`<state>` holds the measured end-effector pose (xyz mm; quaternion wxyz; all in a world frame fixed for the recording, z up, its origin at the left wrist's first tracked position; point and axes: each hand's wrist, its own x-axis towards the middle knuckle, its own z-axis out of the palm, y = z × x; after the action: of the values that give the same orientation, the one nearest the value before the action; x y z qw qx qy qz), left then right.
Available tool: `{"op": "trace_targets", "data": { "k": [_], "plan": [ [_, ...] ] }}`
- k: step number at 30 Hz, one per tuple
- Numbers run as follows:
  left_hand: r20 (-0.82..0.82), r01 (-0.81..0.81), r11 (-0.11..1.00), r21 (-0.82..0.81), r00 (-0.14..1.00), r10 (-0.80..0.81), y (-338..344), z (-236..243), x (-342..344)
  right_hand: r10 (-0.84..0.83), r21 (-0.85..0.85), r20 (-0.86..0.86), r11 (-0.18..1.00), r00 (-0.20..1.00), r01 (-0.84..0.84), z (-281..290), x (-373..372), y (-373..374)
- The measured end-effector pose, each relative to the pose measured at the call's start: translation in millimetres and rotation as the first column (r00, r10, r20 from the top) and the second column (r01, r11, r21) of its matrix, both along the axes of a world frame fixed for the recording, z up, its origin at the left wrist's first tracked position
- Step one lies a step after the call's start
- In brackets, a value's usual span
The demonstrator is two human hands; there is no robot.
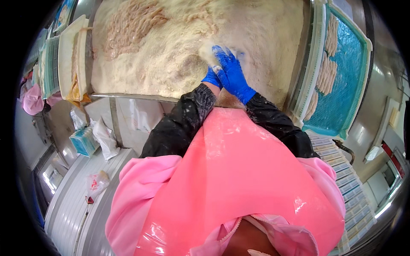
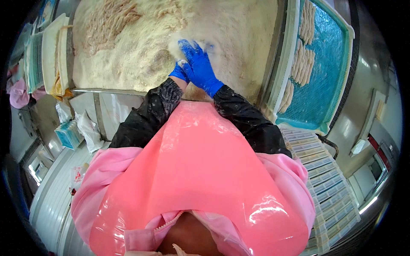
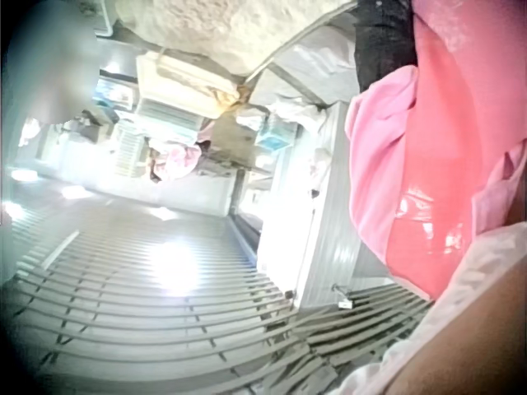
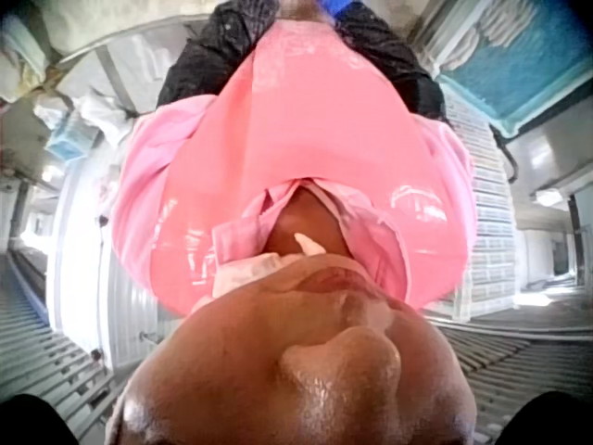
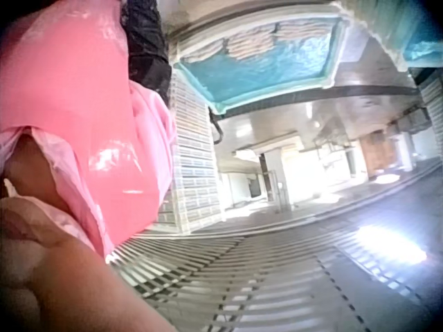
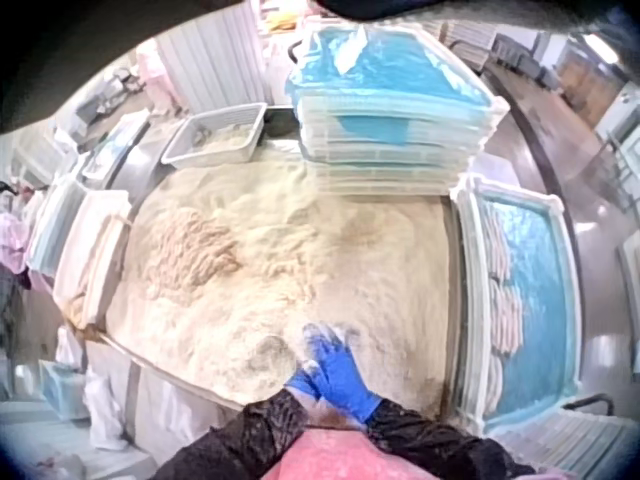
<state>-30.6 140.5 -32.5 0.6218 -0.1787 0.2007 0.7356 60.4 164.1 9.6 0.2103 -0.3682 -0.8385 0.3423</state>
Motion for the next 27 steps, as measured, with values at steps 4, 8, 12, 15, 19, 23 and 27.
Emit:
{"op": "trace_targets", "data": {
  "k": [4, 8, 12, 15, 19, 23, 27],
  "plan": [
    [0.016, 0.363, 0.909, -0.206, 0.930, -0.368, 6.8, 48.2, 1.0, -0.220, 0.084, 0.133, 0.974, 0.966, 0.210, -28.4, 25.7, 15.3],
    [0.000, 0.435, 0.894, 0.105, 0.899, -0.437, 1.9, 29.6, 1.9, -0.441, -0.343, -0.281, 0.876, 0.852, 0.340, -16.0, 27.8, 9.0],
    [-0.036, 0.356, 0.917, 0.180, 0.934, -0.356, -11.0, 22.2, -3.7, -0.581, -0.637, -0.283, 0.709, 0.763, 0.304, 4.5, 39.6, -5.6],
    [-0.079, 0.311, 0.902, 0.299, 0.950, -0.301, -16.8, 21.7, -8.7, -0.349, -0.527, -0.150, 0.820, 0.925, 0.224, 11.9, 45.2, -10.5],
    [-0.169, 0.219, 0.966, 0.138, 0.966, -0.195, -10.2, 63.4, -7.2, -0.219, -0.353, -0.208, 0.926, 0.953, 0.135, 18.1, 49.3, -4.8],
    [-0.067, 0.286, 0.923, 0.258, 0.958, -0.278, -13.3, 83.4, -21.3, -0.350, -0.263, -0.378, 0.928, 0.857, 0.262, 21.6, 47.2, 2.3],
    [0.099, 0.234, 0.940, 0.247, 0.959, -0.265, -29.3, 20.9, -34.2, -0.418, -0.460, -0.290, 0.850, 0.861, 0.257, 28.6, 28.9, 9.1]
  ]
}}
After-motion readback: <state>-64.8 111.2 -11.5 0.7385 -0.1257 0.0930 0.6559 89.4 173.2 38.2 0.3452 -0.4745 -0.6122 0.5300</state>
